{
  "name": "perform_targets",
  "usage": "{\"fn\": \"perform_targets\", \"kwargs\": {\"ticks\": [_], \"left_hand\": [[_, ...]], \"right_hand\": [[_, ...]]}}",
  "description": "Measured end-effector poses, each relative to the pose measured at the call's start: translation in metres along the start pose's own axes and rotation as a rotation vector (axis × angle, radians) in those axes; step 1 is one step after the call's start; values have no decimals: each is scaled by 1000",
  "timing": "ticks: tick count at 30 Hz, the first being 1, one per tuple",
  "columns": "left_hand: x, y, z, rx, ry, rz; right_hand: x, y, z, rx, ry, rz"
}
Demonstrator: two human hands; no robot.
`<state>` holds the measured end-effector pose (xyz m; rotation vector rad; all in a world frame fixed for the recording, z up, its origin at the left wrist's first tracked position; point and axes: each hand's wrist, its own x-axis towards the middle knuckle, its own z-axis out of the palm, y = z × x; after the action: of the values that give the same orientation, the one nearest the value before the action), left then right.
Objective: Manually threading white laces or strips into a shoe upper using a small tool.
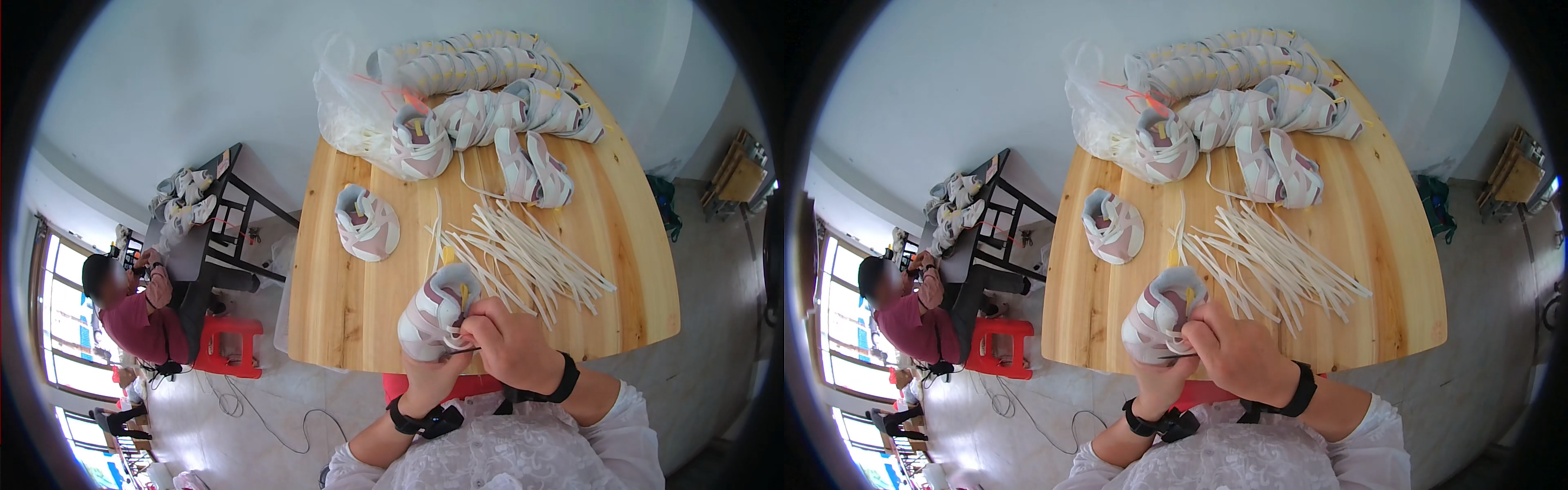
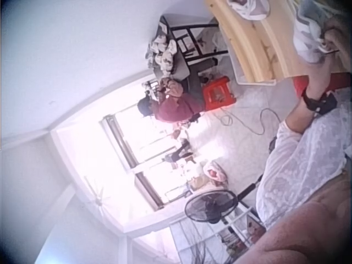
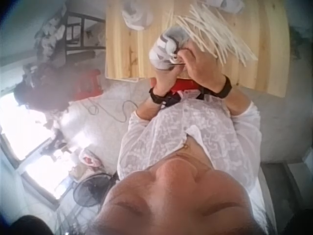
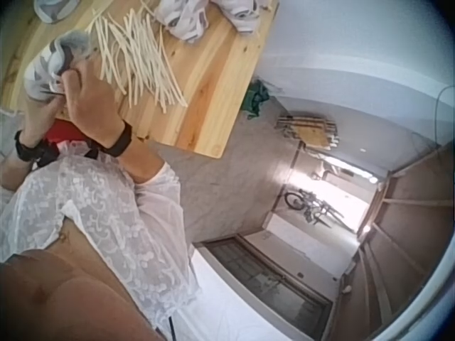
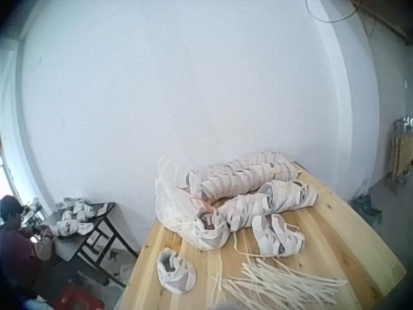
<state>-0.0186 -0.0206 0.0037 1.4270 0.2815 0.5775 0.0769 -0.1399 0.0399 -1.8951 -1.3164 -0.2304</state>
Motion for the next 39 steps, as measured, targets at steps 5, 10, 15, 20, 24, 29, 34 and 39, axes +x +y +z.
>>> {"fn": "perform_targets", "kwargs": {"ticks": [5, 10, 15, 20, 24, 29, 34, 39], "left_hand": [[-4, -5, -3, 158, 10, 61], [-2, -2, -1, 23, 36, 57], [1, 2, 3, 78, 32, 101], [1, 1, 1, 45, 48, 104], [4, -4, -5, 91, 10, 68], [11, 2, -10, -88, -144, -100], [8, -1, -12, -132, -116, -39], [3, -6, -19, 64, -160, -22]], "right_hand": [[2, -2, -7, -49, -34, -42], [3, -3, -10, -63, -62, -102], [0, -1, -4, -73, -61, -129], [0, -6, -7, -71, -121, -97], [0, -2, -5, -10, -115, -87], [6, 6, -5, -73, 75, 34], [10, -12, -3, 51, 88, 55], [13, -8, 5, 115, 110, 137]]}}
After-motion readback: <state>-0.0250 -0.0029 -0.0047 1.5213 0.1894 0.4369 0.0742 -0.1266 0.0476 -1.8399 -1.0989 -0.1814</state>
